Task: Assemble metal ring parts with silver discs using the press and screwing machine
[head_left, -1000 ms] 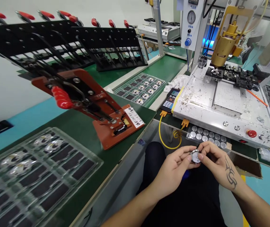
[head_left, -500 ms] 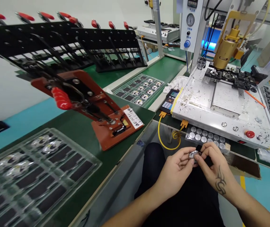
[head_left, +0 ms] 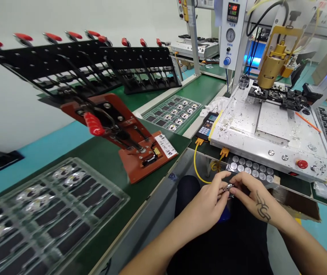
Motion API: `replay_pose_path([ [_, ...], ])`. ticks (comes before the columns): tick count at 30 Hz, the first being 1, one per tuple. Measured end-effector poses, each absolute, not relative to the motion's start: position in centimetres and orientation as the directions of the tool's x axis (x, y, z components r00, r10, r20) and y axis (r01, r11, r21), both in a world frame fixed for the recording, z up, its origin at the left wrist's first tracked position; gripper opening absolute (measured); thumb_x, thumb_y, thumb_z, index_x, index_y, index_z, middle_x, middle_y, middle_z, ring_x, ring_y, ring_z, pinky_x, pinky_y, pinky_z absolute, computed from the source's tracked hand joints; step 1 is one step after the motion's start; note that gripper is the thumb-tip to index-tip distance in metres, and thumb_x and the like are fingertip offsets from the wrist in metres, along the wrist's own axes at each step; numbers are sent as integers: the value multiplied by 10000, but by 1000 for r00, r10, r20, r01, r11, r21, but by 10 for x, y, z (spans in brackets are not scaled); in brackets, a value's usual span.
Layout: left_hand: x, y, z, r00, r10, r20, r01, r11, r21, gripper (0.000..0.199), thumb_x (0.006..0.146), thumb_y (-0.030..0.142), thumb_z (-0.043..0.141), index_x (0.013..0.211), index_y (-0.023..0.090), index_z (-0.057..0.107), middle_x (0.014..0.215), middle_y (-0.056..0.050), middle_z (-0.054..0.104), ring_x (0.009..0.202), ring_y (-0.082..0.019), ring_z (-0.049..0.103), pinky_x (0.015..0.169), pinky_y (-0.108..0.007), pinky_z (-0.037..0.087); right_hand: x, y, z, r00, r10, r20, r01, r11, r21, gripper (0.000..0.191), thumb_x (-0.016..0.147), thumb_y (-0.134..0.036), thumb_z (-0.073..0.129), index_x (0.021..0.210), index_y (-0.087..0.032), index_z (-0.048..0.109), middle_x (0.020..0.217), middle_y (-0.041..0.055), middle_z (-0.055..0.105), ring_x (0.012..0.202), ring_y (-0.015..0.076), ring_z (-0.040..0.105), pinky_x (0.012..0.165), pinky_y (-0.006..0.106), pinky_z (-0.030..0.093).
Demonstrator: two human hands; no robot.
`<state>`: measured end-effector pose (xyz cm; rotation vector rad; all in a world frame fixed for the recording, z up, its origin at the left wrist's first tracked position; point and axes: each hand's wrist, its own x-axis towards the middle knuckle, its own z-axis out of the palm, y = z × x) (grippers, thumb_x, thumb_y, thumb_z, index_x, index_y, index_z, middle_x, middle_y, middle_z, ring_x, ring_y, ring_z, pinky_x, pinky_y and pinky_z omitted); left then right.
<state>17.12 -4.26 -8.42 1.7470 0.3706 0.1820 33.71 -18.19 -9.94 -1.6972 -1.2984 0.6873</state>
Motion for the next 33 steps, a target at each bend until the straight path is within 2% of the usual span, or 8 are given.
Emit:
replay_pose_path([
  [2, 171, -43, -87, 918, 384, -102, 142, -75, 987, 423, 1063, 321, 563, 1462, 215, 471, 1213, -124, 731, 1090, -236, 746, 961, -374, 599, 336, -179, -98, 318, 947, 40, 404, -97, -910, 154, 1066, -372, 638, 1068, -222, 672, 927, 27, 638, 833, 171, 574, 764, 306, 482],
  [5, 172, -46, -94, 867, 475, -151, 102, 127, 987, 513, 959, 346, 739, 1396, 216, 505, 1305, -125, 676, 1109, -228, 746, 973, -362, 609, 333, -175, -98, 421, 905, -66, 134, -134, -982, 321, 1013, -510, 706, 1031, -192, 676, 775, 9, 622, 662, 145, 561, 619, 279, 469],
  [7, 174, -49, -98, 846, 503, -177, 76, 214, 974, 460, 912, 358, 791, 1279, 186, 573, 1165, -98, 700, 1000, -219, 764, 909, -355, 631, 331, -172, -100, 451, 884, -127, -44, -120, -992, 409, 979, -576, 729, 1030, -178, 652, 691, -11, 605, 553, 127, 538, 546, 267, 459],
  [10, 175, -52, -98, 834, 527, -167, 51, 228, 972, 303, 954, 379, 733, 1120, 145, 637, 954, -67, 705, 866, -206, 761, 825, -348, 643, 326, -168, -102, 455, 881, -132, -134, -79, -988, 444, 958, -603, 743, 1015, -179, 626, 675, -14, 614, 520, 125, 554, 534, 270, 496],
  [15, 173, -50, -92, 827, 553, -105, 45, 122, 991, 254, 985, 360, 689, 1091, 129, 676, 879, -62, 705, 794, -188, 735, 758, -319, 625, 320, -171, -101, 474, 875, -98, -51, -84, -995, 423, 968, -574, 747, 1079, -171, 682, 725, 12, 641, 635, 151, 630, 587, 269, 555],
  [28, 169, -50, -85, 831, 544, -116, 47, 139, 989, 275, 986, 410, 703, 1017, 143, 645, 864, -50, 676, 757, -165, 692, 707, -289, 581, 317, -173, -98, 462, 885, -55, 47, -86, -995, 326, 1004, -507, 724, 1024, -183, 700, 863, 41, 686, 652, 126, 591, 577, 250, 495],
  [30, 170, -48, -87, 832, 544, -110, 48, 126, 991, 271, 989, 413, 695, 1016, 149, 637, 855, -47, 674, 740, -163, 684, 696, -290, 571, 322, -173, -98, 433, 901, -4, 140, -71, -988, 295, 1025, -464, 702, 1154, -199, 699, 891, 40, 685, 685, 140, 607, 610, 266, 522],
  [33, 171, -47, -90, 814, 569, -113, 63, 107, 992, 244, 984, 388, 691, 1010, 158, 617, 830, -28, 656, 685, -144, 652, 669, -281, 547, 332, -172, -96, 260, 953, 153, 406, 36, -913, 452, 1024, -351, 712, 1452, -276, 590, 994, 36, 674, 789, 160, 641, 733, 301, 574],
])
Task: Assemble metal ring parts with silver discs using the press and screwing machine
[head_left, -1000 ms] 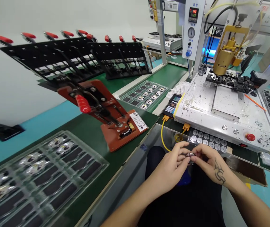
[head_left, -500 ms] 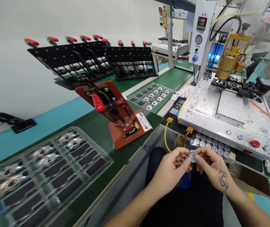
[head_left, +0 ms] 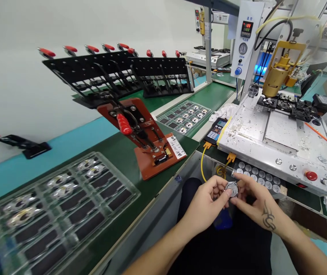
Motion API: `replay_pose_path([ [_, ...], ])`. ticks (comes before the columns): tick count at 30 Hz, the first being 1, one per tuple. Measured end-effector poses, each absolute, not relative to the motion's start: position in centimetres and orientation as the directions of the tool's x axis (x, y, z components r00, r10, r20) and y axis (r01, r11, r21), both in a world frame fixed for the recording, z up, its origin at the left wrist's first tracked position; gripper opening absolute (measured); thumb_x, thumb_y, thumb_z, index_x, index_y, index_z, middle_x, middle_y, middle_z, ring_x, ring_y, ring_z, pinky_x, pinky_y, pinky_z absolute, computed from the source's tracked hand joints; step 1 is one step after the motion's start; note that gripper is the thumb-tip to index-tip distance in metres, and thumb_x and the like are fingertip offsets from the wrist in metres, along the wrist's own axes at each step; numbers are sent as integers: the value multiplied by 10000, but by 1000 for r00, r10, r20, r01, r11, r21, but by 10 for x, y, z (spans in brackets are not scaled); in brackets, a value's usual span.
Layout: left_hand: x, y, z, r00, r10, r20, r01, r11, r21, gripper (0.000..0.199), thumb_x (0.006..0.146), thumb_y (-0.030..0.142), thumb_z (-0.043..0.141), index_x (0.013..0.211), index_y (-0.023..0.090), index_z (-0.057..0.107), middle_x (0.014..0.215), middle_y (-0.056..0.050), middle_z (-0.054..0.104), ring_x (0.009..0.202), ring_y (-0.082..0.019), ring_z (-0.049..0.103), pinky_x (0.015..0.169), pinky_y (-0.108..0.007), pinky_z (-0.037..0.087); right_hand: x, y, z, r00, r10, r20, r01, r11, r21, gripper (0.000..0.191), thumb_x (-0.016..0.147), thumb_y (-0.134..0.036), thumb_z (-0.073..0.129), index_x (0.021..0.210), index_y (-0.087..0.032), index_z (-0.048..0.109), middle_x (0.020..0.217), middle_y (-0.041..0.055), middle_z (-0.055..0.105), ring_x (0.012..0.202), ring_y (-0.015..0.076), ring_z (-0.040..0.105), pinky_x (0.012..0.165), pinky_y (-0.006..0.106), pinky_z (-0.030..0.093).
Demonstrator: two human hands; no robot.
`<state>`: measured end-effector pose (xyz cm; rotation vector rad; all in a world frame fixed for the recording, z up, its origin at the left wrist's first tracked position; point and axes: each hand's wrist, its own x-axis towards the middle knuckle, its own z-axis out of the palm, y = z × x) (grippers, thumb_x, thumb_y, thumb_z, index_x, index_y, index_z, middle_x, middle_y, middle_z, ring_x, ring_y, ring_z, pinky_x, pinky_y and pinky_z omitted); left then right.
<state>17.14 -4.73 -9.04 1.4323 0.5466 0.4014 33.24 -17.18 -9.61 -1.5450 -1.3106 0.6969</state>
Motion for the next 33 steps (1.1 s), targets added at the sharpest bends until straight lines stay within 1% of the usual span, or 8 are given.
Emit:
replay_pose_path([
  [4, 164, -44, -79, 812, 579, -78, 112, -23, 993, 156, 1001, 321, 645, 1010, 167, 628, 830, -26, 667, 680, -146, 645, 657, -280, 529, 343, -163, -91, 1, 945, 327, 687, 238, -687, 436, 1045, -253, 665, 1469, -305, 575, 1216, 86, 670, 987, 199, 680, 849, 329, 576],
  [7, 148, -21, -44, 738, 642, 208, 101, -410, 906, 122, 1019, 291, 651, 1074, 187, 680, 991, -61, 724, 863, -175, 681, 776, -301, 544, 349, -147, -88, -32, 909, 415, 724, 307, -618, 467, 1033, -249, 675, 1483, -288, 557, 1123, 81, 685, 908, 201, 684, 801, 330, 576],
  [10, 125, 27, 0, 428, 548, 719, 119, -822, 557, 74, 1032, 244, 625, 1010, 198, 679, 999, -74, 719, 943, -194, 662, 875, -344, 524, 352, -122, -85, 11, 888, 460, 712, 316, -627, 417, 1015, -295, 699, 1421, -273, 603, 1002, 58, 689, 821, 203, 676, 747, 337, 577],
  [13, 108, 84, 27, 367, 251, 896, 161, -965, 205, 205, 1021, 273, 591, 826, 213, 615, 829, -61, 685, 849, -211, 624, 870, -391, 500, 352, -97, -82, 39, 890, 454, 664, 316, -677, 359, 1020, -358, 691, 1355, -243, 636, 912, 42, 676, 754, 197, 659, 693, 333, 578],
  [18, 106, 128, 38, 671, 212, 710, 173, -977, 128, 539, 1044, 384, 543, 582, 221, 321, 537, 17, 375, 565, -162, 367, 652, -359, 364, 342, -65, -83, 75, 900, 430, 589, 308, -747, 399, 1041, -412, 655, 1376, -199, 623, 884, 43, 657, 719, 188, 631, 678, 337, 568],
  [27, 76, 177, 98, 218, 702, 677, 150, -710, 688, 239, 1098, 376, 498, 1169, 158, 564, 1126, -130, 667, 900, -182, 658, 838, -342, 539, 317, 18, -93, -41, 919, 391, 541, 350, -765, 358, 1016, -409, 650, 1269, -156, 647, 900, 43, 637, 773, 183, 616, 729, 322, 527],
  [30, 38, 177, 52, 266, 879, 396, 508, -477, 718, 227, 1033, 356, 559, 1059, 154, 660, 947, -102, 714, 807, -216, 666, 778, -357, 531, 315, 31, -105, -99, 917, 386, 556, 373, -743, 335, 1029, -387, 628, 1274, -159, 643, 923, 43, 630, 807, 183, 620, 744, 310, 513],
  [33, 25, 158, -14, 530, 848, -19, 600, -359, 715, 205, 908, 348, 693, 859, 162, 763, 794, -68, 747, 697, -219, 686, 683, -316, 521, 311, 50, -113, -162, 910, 382, 590, 400, -701, 332, 1014, -351, 631, 1287, -164, 646, 874, 24, 592, 793, 185, 600, 736, 306, 487],
])
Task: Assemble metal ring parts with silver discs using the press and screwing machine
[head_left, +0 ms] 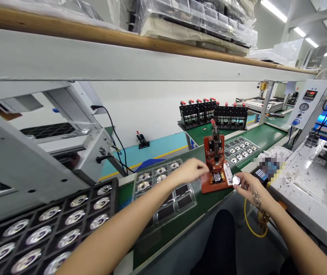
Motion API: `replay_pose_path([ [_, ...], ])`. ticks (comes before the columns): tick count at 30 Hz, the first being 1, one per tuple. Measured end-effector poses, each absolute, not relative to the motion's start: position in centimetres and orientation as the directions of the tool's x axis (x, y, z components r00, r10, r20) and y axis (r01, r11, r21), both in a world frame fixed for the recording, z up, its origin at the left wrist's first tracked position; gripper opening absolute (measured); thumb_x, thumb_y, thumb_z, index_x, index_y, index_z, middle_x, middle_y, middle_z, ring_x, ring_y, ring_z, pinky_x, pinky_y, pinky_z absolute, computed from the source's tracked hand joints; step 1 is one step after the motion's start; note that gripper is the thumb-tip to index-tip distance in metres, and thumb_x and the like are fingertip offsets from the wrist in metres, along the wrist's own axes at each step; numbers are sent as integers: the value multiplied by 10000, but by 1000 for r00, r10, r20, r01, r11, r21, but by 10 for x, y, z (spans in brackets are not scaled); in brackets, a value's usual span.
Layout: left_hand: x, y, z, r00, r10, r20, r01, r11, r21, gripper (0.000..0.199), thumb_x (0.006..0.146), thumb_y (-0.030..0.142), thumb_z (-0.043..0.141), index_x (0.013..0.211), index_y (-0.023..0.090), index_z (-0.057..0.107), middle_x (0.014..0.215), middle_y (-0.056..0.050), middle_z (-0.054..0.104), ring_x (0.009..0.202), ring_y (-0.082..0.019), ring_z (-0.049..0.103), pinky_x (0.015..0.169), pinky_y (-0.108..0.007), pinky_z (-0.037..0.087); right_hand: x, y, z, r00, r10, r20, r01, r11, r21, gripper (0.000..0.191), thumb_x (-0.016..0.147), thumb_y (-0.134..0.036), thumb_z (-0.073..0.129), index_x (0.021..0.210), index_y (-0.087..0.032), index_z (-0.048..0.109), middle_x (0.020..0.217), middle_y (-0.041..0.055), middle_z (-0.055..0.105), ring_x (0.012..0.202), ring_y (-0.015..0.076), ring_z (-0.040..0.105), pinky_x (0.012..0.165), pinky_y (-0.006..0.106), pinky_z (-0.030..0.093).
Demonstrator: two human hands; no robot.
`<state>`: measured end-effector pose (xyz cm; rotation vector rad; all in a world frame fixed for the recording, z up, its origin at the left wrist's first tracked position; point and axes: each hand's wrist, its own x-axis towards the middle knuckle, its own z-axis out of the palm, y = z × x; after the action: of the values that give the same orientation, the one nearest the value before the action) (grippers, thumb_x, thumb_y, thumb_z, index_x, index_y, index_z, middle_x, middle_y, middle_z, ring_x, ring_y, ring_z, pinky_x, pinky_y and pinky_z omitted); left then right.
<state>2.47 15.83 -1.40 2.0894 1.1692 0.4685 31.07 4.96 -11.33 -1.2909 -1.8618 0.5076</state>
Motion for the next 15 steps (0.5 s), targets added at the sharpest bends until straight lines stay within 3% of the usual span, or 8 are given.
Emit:
replay_pose_path([
  [2, 34, 149, -52, 548, 831, -97, 619, -325, 715, 238, 914, 351, 656, 855, 154, 778, 708, -56, 726, 625, -214, 673, 618, -298, 492, 305, 67, -116, -194, 902, 385, 600, 420, -681, 319, 979, -318, 657, 1263, -171, 661, 850, 12, 571, 786, 186, 585, 758, 312, 475],
  [6, 63, 154, -95, 513, 858, -34, 645, -359, 675, 186, 829, 277, 717, 950, 140, 753, 710, -28, 677, 663, -206, 629, 614, -278, 397, 297, 97, -123, -210, 904, 373, 599, 421, -681, 305, 935, -327, 697, 1206, -187, 683, 876, 19, 581, 773, 184, 569, 756, 310, 462],
  [10, 76, 168, -108, 508, 861, 15, 652, -395, 647, 178, 762, 209, 747, 920, 135, 713, 719, -16, 628, 672, -185, 572, 611, -277, 334, 302, 104, -134, -189, 924, 332, 585, 377, -718, 349, 958, -401, 685, 1228, -180, 671, 845, 24, 604, 738, 184, 585, 693, 291, 464],
  [15, 59, 158, -103, 525, 850, 35, 627, -414, 660, 223, 800, 298, 734, 945, 133, 693, 688, 13, 572, 632, -164, 524, 602, -277, 318, 304, 106, -141, -190, 941, 278, 561, 337, -756, 393, 997, -464, 643, 1248, -162, 655, 866, 38, 624, 730, 183, 595, 667, 285, 481],
])
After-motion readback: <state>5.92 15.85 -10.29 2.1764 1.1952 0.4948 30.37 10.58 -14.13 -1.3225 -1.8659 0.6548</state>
